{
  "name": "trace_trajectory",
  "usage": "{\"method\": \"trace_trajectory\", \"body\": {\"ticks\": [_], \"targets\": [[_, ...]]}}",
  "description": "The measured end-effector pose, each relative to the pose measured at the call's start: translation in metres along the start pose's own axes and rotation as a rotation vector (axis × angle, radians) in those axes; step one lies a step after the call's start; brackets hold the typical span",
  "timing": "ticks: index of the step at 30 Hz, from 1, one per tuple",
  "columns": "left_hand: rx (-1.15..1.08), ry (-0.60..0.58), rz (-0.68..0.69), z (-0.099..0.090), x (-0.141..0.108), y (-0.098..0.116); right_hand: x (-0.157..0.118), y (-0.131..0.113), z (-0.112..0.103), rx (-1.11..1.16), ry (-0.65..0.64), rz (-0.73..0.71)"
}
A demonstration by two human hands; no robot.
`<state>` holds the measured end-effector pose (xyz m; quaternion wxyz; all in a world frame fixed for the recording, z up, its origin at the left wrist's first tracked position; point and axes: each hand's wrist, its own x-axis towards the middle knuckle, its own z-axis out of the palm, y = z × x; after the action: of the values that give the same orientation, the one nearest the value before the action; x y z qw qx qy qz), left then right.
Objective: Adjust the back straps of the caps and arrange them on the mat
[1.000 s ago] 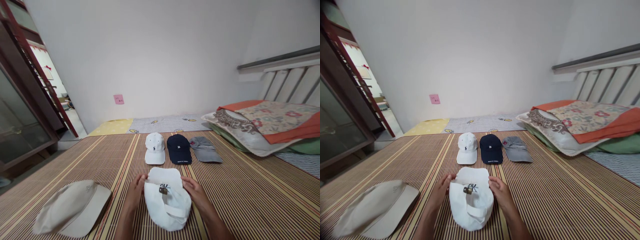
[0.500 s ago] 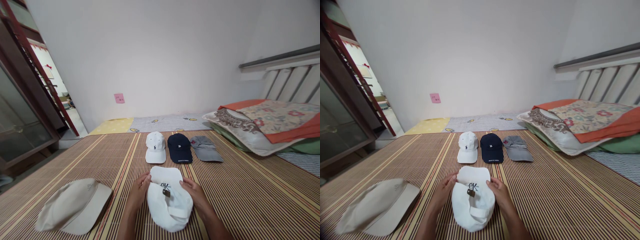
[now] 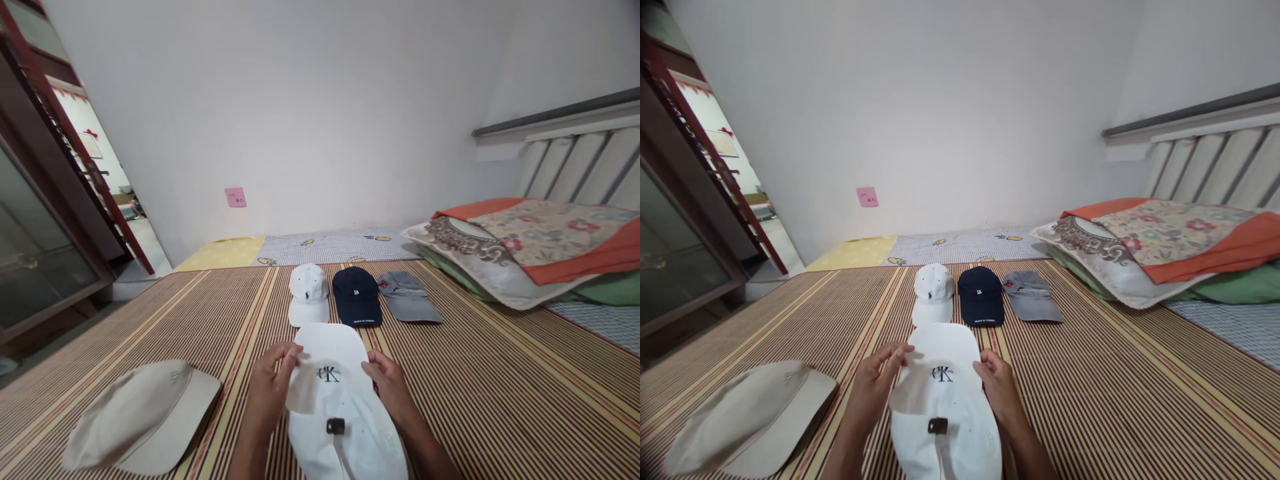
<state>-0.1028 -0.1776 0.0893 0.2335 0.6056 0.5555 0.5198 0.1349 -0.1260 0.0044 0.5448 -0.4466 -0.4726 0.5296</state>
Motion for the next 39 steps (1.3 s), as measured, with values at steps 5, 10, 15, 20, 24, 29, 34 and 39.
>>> {"method": "trace_trajectory", "body": {"ticks": [5,10,15,20,24,29,34,39], "targets": [[0.057,-0.336,-0.114,0.015,-0.013,0.033,-0.004,-0.018,0.007,-0.060,-0.041,-0.094],[0.258,-0.491,-0.148,0.031,-0.023,0.040,-0.015,-0.045,0.015,-0.146,-0.060,-0.193],[0.274,-0.475,-0.164,0.047,-0.026,0.032,-0.024,-0.057,0.022,-0.154,-0.123,-0.212],[0.264,-0.508,-0.254,0.052,-0.029,0.027,-0.026,-0.052,0.026,-0.190,-0.171,-0.220],[0.328,-0.579,-0.272,0.054,-0.032,0.035,-0.026,-0.051,0.025,-0.172,-0.170,-0.226],[0.355,-0.702,-0.221,0.065,-0.039,0.041,-0.024,-0.055,0.022,-0.179,-0.129,-0.226],[0.364,-0.693,-0.256,0.071,-0.042,0.033,-0.024,-0.059,0.023,-0.153,-0.091,-0.231],[0.313,-0.674,-0.268,0.065,-0.042,0.032,-0.022,-0.056,0.019,-0.108,-0.036,-0.195]]}}
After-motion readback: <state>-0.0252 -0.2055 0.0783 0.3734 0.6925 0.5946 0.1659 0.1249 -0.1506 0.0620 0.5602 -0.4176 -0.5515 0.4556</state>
